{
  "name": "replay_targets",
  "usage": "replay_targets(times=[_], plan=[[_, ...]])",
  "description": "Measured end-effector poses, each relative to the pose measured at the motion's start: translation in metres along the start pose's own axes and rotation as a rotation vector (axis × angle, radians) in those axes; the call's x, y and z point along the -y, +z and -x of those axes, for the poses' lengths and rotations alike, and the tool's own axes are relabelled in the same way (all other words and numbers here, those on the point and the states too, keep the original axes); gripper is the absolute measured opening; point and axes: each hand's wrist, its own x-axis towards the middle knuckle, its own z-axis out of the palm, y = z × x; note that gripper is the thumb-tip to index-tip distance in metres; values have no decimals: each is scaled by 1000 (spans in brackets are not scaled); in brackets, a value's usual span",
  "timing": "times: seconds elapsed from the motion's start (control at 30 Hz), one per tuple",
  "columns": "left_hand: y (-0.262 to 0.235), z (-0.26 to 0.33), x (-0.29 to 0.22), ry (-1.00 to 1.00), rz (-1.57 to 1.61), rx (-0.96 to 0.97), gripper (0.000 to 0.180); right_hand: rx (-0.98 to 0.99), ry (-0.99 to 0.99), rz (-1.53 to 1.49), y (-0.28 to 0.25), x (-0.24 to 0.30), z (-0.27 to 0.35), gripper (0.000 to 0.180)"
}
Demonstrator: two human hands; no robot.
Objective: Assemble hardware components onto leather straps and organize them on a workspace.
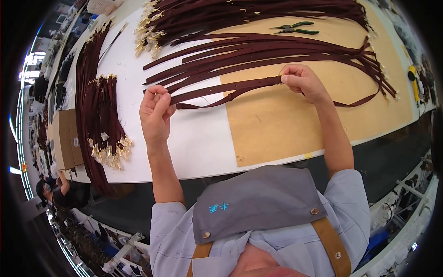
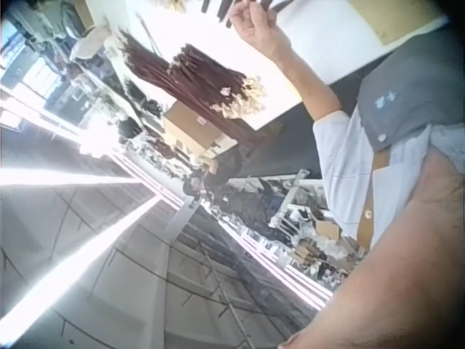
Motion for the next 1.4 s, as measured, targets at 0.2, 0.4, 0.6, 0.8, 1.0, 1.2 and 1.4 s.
replay_targets(times=[0.2, 0.4, 0.6, 0.8, 1.0, 1.2, 1.4], plan=[[46, -22, 29, -145, 151, 152, 19, -41, -8, -12, -8, 8, 8, 10], [65, -39, 52, -438, -512, 706, 18, -26, -15, 133, -12, 6, 6, 8], [64, -43, 46, -383, -630, 665, 15, -71, 35, 335, -12, 16, 10, 9], [56, -42, 37, -457, -610, 594, 13, -138, 83, 423, -34, 20, 7, 12], [53, -38, 35, -473, -375, 589, 14, -360, -278, 1265, -104, 57, -67, 36], [48, -35, 49, -512, -259, 575, 12, -31, 50, 1451, -165, 72, -124, 43], [47, -38, 54, -559, -310, 635, 8, 35, 137, 1732, -141, 83, -131, 30]])
